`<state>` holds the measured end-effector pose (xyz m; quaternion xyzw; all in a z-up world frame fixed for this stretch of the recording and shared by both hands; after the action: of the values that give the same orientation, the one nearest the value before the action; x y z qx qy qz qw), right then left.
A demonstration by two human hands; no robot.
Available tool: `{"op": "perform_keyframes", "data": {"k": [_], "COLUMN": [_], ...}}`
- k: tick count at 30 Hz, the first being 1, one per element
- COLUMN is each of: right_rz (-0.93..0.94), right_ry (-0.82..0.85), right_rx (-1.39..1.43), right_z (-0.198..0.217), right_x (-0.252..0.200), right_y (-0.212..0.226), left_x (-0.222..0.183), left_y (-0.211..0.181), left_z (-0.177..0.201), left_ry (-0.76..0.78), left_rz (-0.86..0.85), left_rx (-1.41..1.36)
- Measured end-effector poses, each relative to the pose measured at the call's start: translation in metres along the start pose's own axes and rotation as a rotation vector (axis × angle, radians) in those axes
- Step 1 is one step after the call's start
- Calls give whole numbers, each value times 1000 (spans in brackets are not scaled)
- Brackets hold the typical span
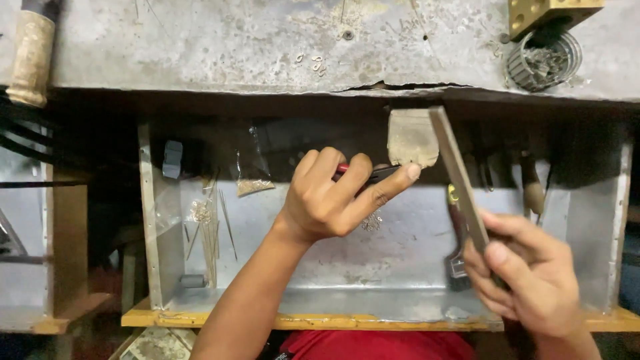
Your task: Filing and shaping small metal jewelry components at a workbench using a hand file and pliers.
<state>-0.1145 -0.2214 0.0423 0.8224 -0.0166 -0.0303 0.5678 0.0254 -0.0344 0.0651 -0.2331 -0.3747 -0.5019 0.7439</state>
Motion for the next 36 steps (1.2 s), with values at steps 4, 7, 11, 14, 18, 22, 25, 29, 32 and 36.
{"op": "perform_keyframes", "data": {"k": [4,7,11,14,18,22,25,29,32,36], "right_rz": [-214,-223,194,315,7,-106,-219,-215,-114,230], "right_ry": [-234,-325,-36,152,-227,-124,-230,-304,-259,-74], "right_rx": [111,-149,-1236,-1292,-847,22,65,-70,-385,-1047], "right_z": [12,10,-22,-50,-6,11,14,19,13,-15], "right_x": [-40,-31,21,49,18,-23,-43,-40,-10,31], "right_y": [-23,-11,29,47,29,-12,-26,-28,-15,24], "left_x": [2,-2,-2,6,5,4,2,-8,-1,5], "left_y": [2,0,-1,-1,0,1,1,0,1,-3], "left_z": [3,0,2,10,11,10,6,-3,0,3], "left_ry": [-29,-8,-9,-17,-31,-61,-63,-25,-30,-19], "left_rz": [-10,-24,-46,-28,-30,-24,-25,-43,-35,-51], "left_rx": [-13,6,27,-11,10,1,-7,3,8,21]}}
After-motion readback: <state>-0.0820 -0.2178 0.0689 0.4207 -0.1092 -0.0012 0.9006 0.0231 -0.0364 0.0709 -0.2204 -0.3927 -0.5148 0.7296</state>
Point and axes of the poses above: each hand's wrist, its own x-axis towards the middle knuckle, its own z-axis out of the back of the hand, y = z × x, the point moved 7 cm from there along x, towards the middle knuckle, and after that the axes turned 5 degrees about y, right-handed, at the moved point
